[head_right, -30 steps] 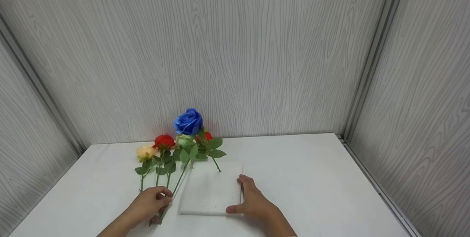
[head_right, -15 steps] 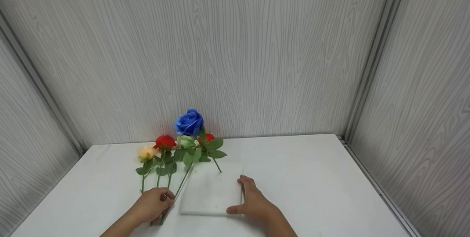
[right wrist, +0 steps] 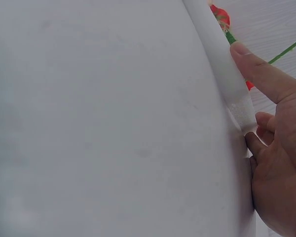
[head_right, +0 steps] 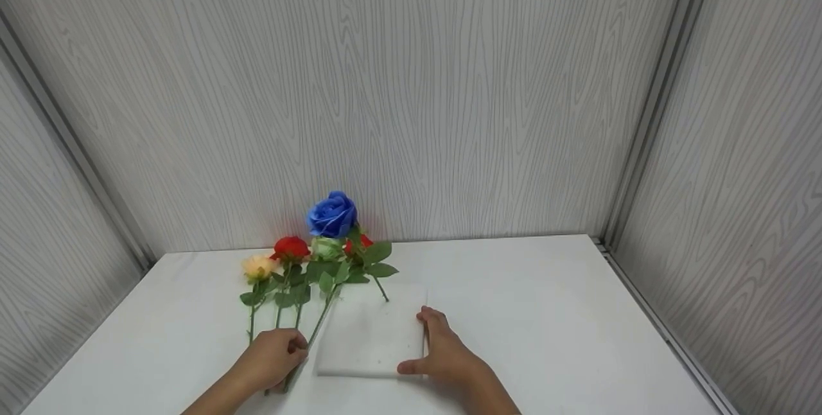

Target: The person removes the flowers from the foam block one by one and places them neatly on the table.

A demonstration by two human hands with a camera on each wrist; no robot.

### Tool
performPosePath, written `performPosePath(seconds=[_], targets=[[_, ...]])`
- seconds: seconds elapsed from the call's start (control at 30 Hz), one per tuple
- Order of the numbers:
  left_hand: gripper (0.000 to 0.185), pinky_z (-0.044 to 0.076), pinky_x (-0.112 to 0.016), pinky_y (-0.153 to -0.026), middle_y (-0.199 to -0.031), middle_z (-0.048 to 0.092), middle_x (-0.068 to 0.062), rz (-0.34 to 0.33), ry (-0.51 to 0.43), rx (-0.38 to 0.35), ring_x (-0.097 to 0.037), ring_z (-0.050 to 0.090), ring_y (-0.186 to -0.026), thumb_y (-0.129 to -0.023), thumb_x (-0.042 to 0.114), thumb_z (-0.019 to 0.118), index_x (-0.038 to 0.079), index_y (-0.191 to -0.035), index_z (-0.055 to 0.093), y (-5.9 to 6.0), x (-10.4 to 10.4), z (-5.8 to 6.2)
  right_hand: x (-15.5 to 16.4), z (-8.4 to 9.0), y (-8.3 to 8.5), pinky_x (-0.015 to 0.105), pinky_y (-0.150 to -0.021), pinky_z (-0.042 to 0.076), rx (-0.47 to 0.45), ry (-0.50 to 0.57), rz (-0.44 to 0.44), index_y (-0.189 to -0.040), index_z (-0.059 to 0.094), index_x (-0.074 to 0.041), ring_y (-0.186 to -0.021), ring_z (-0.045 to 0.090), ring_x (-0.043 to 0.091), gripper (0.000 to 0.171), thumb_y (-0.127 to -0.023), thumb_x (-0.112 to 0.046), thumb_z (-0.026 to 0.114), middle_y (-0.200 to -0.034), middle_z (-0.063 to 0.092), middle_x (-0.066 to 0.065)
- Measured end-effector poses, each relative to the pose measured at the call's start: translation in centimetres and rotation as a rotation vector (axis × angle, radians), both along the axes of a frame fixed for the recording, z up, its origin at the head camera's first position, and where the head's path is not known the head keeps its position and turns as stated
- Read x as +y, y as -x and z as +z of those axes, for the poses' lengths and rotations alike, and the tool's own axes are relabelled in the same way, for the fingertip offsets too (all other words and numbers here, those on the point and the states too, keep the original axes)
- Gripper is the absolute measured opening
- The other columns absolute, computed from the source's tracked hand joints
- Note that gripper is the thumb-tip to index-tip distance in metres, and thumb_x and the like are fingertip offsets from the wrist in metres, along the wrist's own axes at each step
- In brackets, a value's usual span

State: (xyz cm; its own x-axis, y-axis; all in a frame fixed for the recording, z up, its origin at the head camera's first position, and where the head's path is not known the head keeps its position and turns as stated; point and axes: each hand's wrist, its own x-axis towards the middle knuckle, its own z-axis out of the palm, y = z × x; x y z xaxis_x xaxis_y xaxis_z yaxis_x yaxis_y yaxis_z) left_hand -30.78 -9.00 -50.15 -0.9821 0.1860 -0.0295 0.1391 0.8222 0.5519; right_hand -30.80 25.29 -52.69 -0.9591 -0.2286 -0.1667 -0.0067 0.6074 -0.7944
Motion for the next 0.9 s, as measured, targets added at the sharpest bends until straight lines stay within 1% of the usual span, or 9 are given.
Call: performPosePath(seconds=[0.07, 0.17, 0.27, 0.43, 0.6, 0.67, 0.73, 0.83, 0.9], targets=[[0.006, 0.061, -0.043, -0.076, -0.087, 0.075, -0.005, -0.003, 0.002, 0.013, -0.018, 0.068, -0.083, -0.098, 0.009, 0.076, 0.004, -0.096, 0.075, 0.0, 0.1, -0.1, 0.0, 0.0, 0.0, 0.064, -0.138, 0.011, -0.010, 0.001, -0.014, -0.169, 0.027, -0.012, -0.171, 0.012, 0.039, 0.118, -0.080, -0.040, 0.098, -0.182, 0.019, 0.011], [0.006, 0.062, -0.045, -0.076, -0.088, 0.075, -0.006, 0.001, 0.007, 0.013, -0.020, 0.070, -0.085, -0.098, 0.009, 0.076, 0.004, -0.095, 0.075, 0.1, 0.2, -0.2, -0.1, -0.1, 0.1, 0.064, -0.138, 0.011, -0.028, -0.004, -0.034, -0.169, 0.027, -0.014, -0.171, 0.012, 0.038, 0.120, -0.078, -0.043, 0.099, -0.182, 0.020, 0.009], [0.006, 0.062, -0.045, -0.076, -0.087, 0.076, -0.006, 0.007, 0.021, 0.020, -0.021, 0.070, -0.085, -0.098, 0.009, 0.076, 0.004, -0.094, 0.075, 0.1, 0.3, -0.3, -0.2, -0.2, 0.1, 0.063, -0.138, 0.012, -0.034, -0.010, -0.035, -0.170, 0.026, -0.014, -0.171, 0.013, 0.037, 0.122, -0.077, -0.045, 0.099, -0.181, 0.021, 0.009], [0.006, 0.061, -0.044, -0.072, -0.083, 0.076, -0.006, 0.020, 0.070, 0.066, -0.023, 0.072, -0.081, -0.096, 0.007, 0.076, 0.005, -0.090, 0.074, 0.0, 0.7, -0.4, 0.0, -0.2, 0.2, 0.064, -0.138, 0.013, -0.012, -0.005, -0.011, -0.170, 0.027, -0.012, -0.170, 0.014, 0.038, 0.120, -0.078, -0.044, 0.098, -0.181, 0.021, 0.010], [0.009, 0.061, -0.045, -0.068, -0.078, 0.073, -0.010, 0.039, 0.132, 0.102, -0.028, 0.073, -0.077, -0.094, 0.001, 0.070, 0.003, -0.086, 0.073, -0.3, 1.5, -0.1, 0.1, -0.1, 0.3, 0.064, -0.138, 0.012, -0.018, -0.015, -0.020, -0.170, 0.026, -0.014, -0.171, 0.013, 0.037, 0.121, -0.078, -0.046, 0.098, -0.182, 0.020, 0.009], [0.009, 0.063, -0.048, -0.070, -0.079, 0.074, -0.014, 0.039, 0.166, 0.123, -0.032, 0.075, -0.079, -0.095, -0.001, 0.067, 0.000, -0.089, 0.074, -0.4, 1.8, -0.1, 0.0, -0.2, 0.3, 0.064, -0.138, 0.012, -0.026, -0.012, -0.030, -0.170, 0.025, -0.016, -0.171, 0.013, 0.037, 0.122, -0.077, -0.046, 0.098, -0.182, 0.020, 0.008], [0.009, 0.065, -0.051, -0.076, -0.085, 0.075, -0.019, 0.037, 0.204, 0.153, -0.036, 0.076, -0.085, -0.096, -0.002, 0.066, -0.005, -0.098, 0.075, -0.5, 2.1, -0.2, 0.0, -0.2, 0.2, 0.064, -0.138, 0.012, -0.030, -0.004, -0.032, -0.170, 0.024, -0.017, -0.171, 0.012, 0.036, 0.123, -0.077, -0.046, 0.098, -0.181, 0.022, 0.008], [0.019, 0.065, -0.054, -0.082, -0.096, 0.076, -0.025, 0.027, 0.238, 0.199, -0.040, 0.077, -0.093, -0.097, -0.003, 0.067, -0.010, -0.113, 0.074, -0.9, 2.3, -0.2, 0.0, -0.2, 0.1, 0.064, -0.138, 0.012, -0.028, 0.005, -0.029, -0.170, 0.024, -0.016, -0.171, 0.012, 0.037, 0.122, -0.078, -0.044, 0.098, -0.181, 0.022, 0.010], [0.023, 0.066, -0.053, -0.085, -0.102, 0.077, -0.026, 0.018, 0.253, 0.222, -0.041, 0.077, -0.096, -0.097, -0.003, 0.068, -0.010, -0.119, 0.073, -1.0, 2.4, -0.2, 0.1, -0.1, 0.1, 0.064, -0.138, 0.013, -0.025, 0.004, -0.024, -0.170, 0.024, -0.015, -0.171, 0.013, 0.038, 0.122, -0.078, -0.043, 0.098, -0.181, 0.022, 0.012]])
